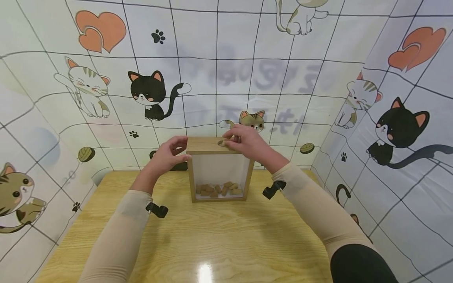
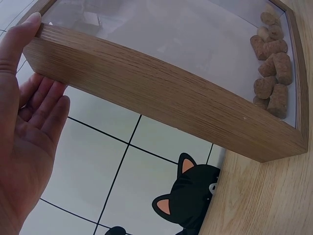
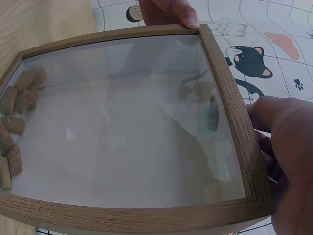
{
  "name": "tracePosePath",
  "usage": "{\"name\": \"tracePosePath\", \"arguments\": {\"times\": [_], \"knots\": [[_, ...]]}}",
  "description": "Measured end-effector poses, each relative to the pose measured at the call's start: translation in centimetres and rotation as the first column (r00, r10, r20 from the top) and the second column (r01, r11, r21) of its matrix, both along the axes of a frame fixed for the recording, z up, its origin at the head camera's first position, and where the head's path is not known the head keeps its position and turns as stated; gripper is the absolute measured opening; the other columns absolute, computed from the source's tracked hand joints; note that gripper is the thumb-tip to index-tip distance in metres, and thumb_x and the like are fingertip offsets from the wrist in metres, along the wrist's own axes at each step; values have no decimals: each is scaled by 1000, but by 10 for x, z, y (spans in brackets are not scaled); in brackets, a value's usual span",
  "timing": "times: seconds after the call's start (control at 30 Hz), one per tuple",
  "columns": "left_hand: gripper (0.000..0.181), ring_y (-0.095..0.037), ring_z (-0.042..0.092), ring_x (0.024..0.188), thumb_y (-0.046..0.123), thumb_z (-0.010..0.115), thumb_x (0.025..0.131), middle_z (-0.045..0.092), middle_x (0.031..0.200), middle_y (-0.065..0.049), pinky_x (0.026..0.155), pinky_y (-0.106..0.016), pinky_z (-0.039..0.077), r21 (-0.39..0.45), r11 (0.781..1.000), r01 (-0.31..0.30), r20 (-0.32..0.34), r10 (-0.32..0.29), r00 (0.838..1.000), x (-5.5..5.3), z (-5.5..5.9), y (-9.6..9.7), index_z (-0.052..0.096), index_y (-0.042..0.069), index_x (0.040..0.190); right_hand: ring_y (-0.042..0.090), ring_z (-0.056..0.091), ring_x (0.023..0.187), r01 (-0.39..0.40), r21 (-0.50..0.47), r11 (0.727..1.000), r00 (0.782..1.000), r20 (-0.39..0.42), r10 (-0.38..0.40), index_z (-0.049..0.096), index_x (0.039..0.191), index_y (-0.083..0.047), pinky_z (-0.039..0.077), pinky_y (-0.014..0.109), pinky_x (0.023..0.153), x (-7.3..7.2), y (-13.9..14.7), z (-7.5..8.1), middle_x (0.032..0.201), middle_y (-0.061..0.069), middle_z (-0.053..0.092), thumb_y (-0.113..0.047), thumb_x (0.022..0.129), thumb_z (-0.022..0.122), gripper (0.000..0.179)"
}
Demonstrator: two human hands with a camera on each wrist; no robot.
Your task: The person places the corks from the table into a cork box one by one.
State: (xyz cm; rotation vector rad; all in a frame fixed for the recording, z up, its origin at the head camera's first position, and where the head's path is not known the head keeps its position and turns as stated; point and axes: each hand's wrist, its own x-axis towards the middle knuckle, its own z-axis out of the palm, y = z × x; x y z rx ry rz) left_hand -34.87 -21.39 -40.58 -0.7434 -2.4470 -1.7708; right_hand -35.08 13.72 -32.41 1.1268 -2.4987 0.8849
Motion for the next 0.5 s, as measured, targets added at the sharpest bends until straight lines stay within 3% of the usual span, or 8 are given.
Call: {"name": "tracePosePath", "arguments": {"times": [0.23,0.4,0.5], "knots": [[73,-37,48,154,19,82,104,55,156,-15,132,-54,38,-65,998,-6,-23,4,1000,6,1,2,45,8,165,19,64,86,44,-87,995,998,-47,-48,81,117,-8,60,37,73,1,14,-4,107,4,69,-11,105,76,13],[75,-36,41,157,22,76,108,46,166,-16,135,-55,32,-169,985,-26,-141,2,990,15,7,-7,36,8,170,22,64,88,117,-102,988,988,-88,-126,80,112,-9,58,39,75,6,43,-8,105,6,67,-10,107,74,8],[75,-39,40,157,28,74,109,43,169,-17,132,-63,33,-268,957,-114,-231,51,972,23,14,-23,36,8,171,24,65,89,174,-72,982,980,-84,-179,79,112,-8,56,42,76,8,70,-15,107,7,67,-12,108,73,8]]}}
